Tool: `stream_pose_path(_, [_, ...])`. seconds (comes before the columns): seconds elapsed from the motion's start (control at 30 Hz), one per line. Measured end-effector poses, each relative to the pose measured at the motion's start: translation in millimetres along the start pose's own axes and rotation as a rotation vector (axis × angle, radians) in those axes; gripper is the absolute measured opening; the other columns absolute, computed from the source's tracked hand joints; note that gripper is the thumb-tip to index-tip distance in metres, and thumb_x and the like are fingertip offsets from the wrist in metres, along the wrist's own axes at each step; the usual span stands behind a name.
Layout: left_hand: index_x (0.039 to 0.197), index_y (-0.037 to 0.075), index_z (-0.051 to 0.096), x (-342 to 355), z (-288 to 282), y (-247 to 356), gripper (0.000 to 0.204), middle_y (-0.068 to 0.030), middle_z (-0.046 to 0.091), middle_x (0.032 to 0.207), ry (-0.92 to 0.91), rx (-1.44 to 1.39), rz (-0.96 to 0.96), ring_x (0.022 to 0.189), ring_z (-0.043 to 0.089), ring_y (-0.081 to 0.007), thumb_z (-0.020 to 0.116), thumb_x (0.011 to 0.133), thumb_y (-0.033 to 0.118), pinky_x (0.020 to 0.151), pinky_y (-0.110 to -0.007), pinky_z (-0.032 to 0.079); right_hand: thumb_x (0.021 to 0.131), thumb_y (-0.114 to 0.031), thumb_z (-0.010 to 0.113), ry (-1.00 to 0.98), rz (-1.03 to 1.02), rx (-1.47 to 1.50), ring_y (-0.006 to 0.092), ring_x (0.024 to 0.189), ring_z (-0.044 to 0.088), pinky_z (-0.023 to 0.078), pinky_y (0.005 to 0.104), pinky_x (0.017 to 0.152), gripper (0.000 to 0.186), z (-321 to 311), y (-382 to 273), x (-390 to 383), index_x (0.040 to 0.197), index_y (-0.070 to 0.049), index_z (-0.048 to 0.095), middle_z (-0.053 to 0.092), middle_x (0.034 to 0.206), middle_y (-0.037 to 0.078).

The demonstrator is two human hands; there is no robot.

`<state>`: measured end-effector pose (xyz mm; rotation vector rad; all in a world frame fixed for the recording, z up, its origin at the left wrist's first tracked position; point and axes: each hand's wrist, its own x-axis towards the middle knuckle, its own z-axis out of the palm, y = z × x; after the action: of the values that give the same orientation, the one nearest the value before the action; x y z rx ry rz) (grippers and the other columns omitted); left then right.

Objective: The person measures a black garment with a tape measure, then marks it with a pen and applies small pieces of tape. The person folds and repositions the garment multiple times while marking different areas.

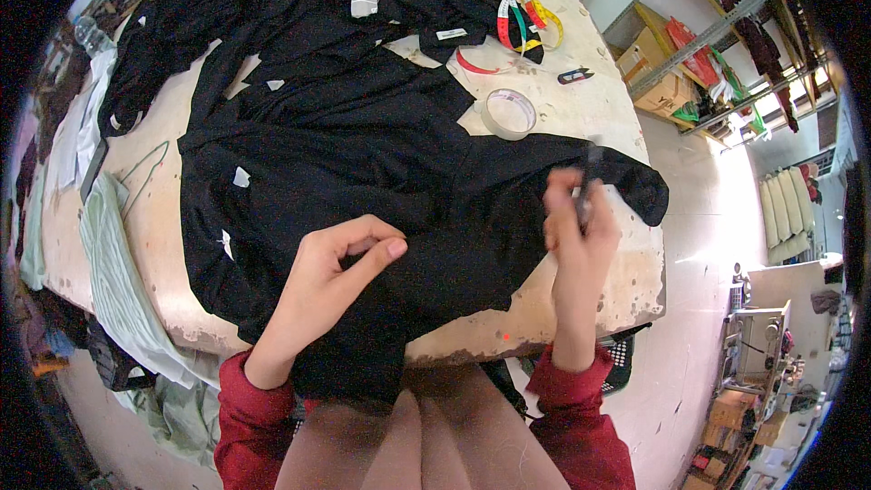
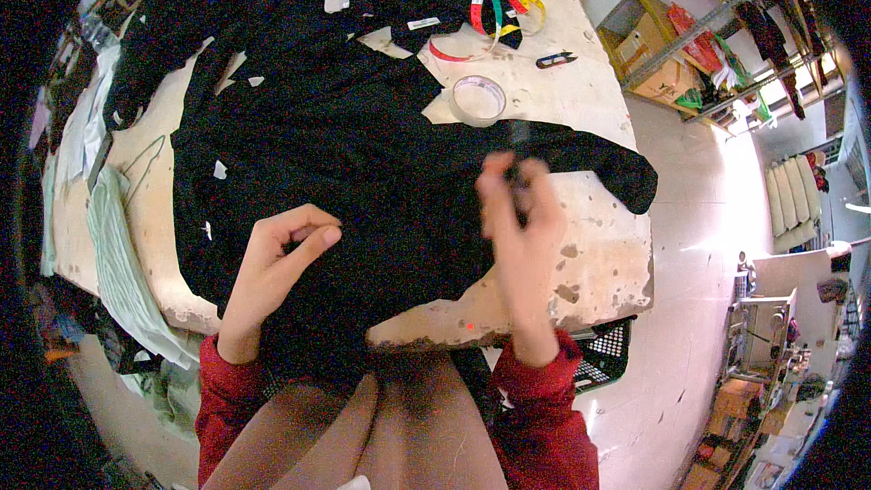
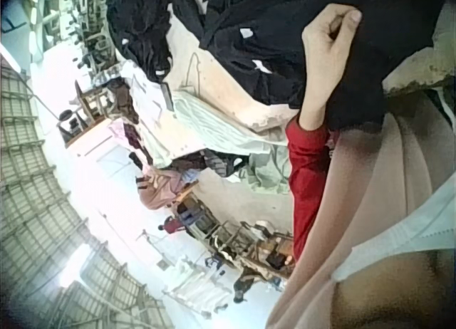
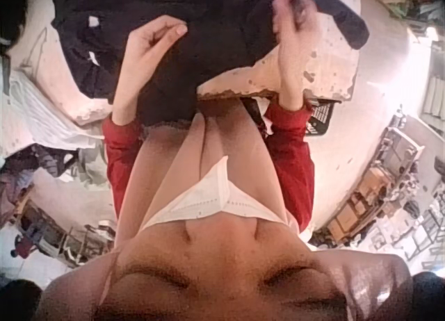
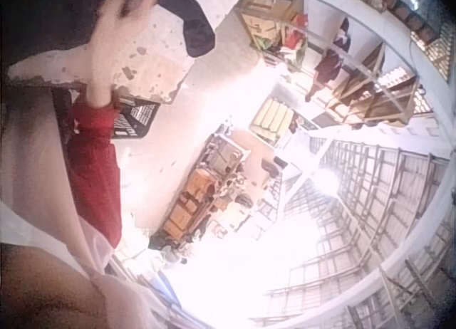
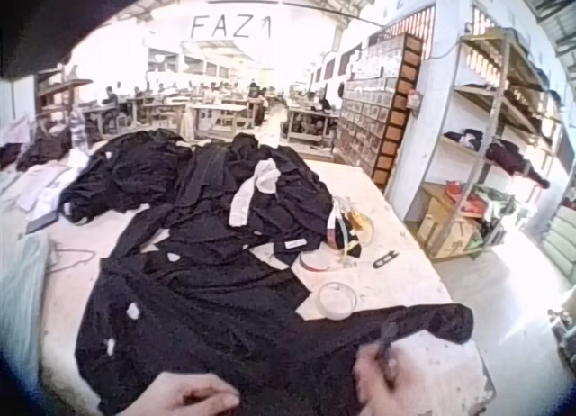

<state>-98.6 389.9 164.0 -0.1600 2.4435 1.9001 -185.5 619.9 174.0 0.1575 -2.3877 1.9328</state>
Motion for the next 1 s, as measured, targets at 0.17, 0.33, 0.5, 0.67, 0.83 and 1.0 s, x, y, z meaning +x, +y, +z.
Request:
stream_pose_path(0.17, [0.099, 0.007, 0.067, 8, -1, -27, 0.015, -0.0118, 0.067, 0.078, 0.069, 0.577, 0.079, 0.068, 0.062, -0.0270, 0.067, 0.088, 0.017, 0.065, -0.036, 0.048, 0.089, -0.017, 0.063, -0.085, -0.436, -0.520, 0.0263, 0.078, 0.067, 0.050, 0.0343, 0.072, 0.020, 5, 74, 110, 0.100, -0.002, 0.070, 0.069, 0.085, 0.015])
stream_pose_path(0.33, [0.106, 0.007, 0.064, 6, -5, -13, 0.020, -0.0102, 0.067, 0.092, 0.127, 0.600, 0.192, 0.085, 0.061, -0.0272, 0.065, 0.088, 0.015, 0.077, -0.037, 0.048, 0.086, -0.018, 0.064, -0.257, -0.342, -0.913, 0.0370, 0.088, 0.065, 0.050, 0.0403, 0.078, 0.022, 18, 94, 145, 0.104, -0.007, 0.069, 0.068, 0.092, 0.017])
stream_pose_path(0.5, [0.128, 0.002, 0.052, 12, -7, 3, 0.040, -0.0155, 0.057, 0.120, 0.147, 0.271, 0.319, 0.111, 0.055, -0.0281, 0.060, 0.092, 0.018, 0.097, -0.037, 0.042, 0.092, -0.020, 0.059, -0.377, 0.043, 0.139, 0.0044, 0.052, 0.044, 0.032, 0.0198, 0.046, 0.018, 16, 42, 88, 0.097, -0.003, 0.065, 0.055, 0.067, -0.003])
stream_pose_path(0.67, [0.120, -0.001, 0.048, 21, 1, 19, 0.028, -0.0087, 0.064, 0.096, -0.483, -0.420, 0.086, 0.092, 0.062, -0.0140, 0.051, 0.100, 0.018, 0.085, -0.028, 0.048, 0.093, -0.024, 0.056, -0.690, 0.282, 0.368, -0.0005, 0.051, 0.037, 0.026, 0.0158, 0.043, 0.024, 16, 5, 37, 0.097, -0.002, 0.064, 0.058, 0.080, -0.003])
stream_pose_path(0.83, [0.108, -0.001, 0.046, -11, 22, 32, 0.017, -0.0101, 0.063, 0.078, -0.192, -0.103, 0.150, 0.070, 0.065, -0.0223, 0.051, 0.098, 0.011, 0.065, -0.035, 0.050, 0.072, -0.008, 0.082, -0.407, -0.343, -0.028, 0.0084, 0.071, 0.058, 0.050, 0.0250, 0.064, 0.033, 15, -21, -16, 0.103, -0.006, 0.072, 0.063, 0.114, 0.009])
stream_pose_path(1.0, [0.132, 0.000, 0.041, -41, 37, 22, 0.043, -0.0176, 0.062, 0.101, -0.111, 0.248, 0.337, 0.090, 0.062, -0.0335, 0.055, 0.092, 0.009, 0.086, -0.040, 0.044, 0.070, 0.002, 0.078, -0.115, -0.648, -0.227, 0.0202, 0.083, 0.066, 0.054, 0.0293, 0.073, 0.025, 16, -4, -55, 0.094, -0.007, 0.074, 0.071, 0.093, 0.009])
